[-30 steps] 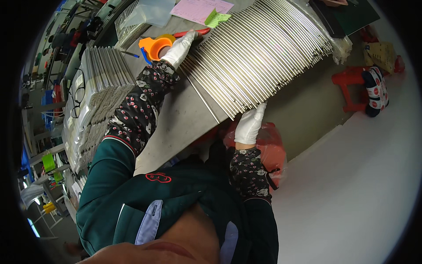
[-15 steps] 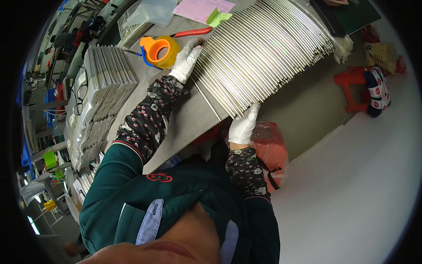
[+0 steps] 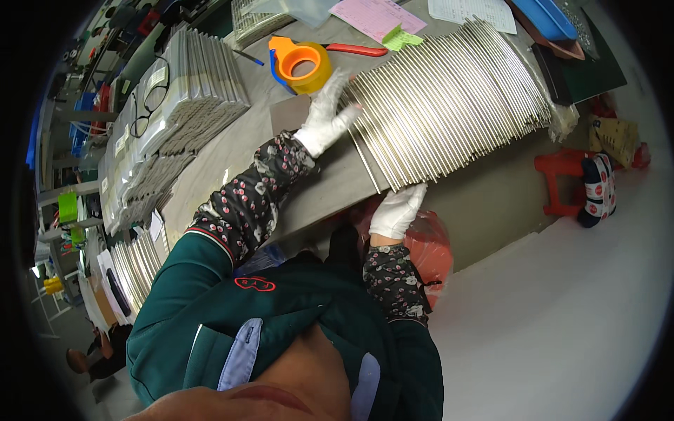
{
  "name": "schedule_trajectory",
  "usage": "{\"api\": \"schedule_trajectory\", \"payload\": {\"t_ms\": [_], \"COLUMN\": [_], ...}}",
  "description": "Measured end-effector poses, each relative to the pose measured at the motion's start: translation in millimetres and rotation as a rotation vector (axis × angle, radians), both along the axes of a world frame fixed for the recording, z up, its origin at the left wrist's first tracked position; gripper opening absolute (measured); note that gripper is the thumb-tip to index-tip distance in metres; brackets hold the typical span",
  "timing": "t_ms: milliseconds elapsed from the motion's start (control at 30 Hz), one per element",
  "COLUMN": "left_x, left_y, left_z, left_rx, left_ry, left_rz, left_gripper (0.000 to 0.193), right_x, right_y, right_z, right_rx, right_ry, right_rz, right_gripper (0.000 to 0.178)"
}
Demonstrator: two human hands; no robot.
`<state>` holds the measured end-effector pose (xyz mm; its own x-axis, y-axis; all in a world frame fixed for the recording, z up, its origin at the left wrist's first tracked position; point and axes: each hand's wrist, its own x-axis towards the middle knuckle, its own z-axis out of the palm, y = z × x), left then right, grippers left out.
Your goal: The person takes batches of metal rods from a crate on the floor, places them onto the workbench, and aligns them into an orderly arrangement by hand.
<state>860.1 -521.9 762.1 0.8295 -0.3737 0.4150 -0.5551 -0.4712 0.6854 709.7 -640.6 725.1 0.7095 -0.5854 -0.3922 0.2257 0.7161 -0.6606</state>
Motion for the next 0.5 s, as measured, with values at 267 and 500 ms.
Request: {"api": "schedule_trajectory", "payload": {"t_ms": [267, 500], "left_x": [-171.9, -351.1], "left_y": [107.9, 239.2], "left_z": [72.1, 75.9], "left_rx": [-0.126, -0.113], "left_ry": [0.253, 0.241], "left_rz": [-0.394, -0.205], "left_gripper": [0.042, 0.032], "right_x": [-104.3, -210.4], "right_y": [45.6, 109.8], "right_z": [-36.6, -110.2], "right_rx": [-0.27, -0.76], "right_ry": [0.424, 0.675], "right_rz": [0.273, 1.146], "right_gripper": [0.043, 0.025]}}
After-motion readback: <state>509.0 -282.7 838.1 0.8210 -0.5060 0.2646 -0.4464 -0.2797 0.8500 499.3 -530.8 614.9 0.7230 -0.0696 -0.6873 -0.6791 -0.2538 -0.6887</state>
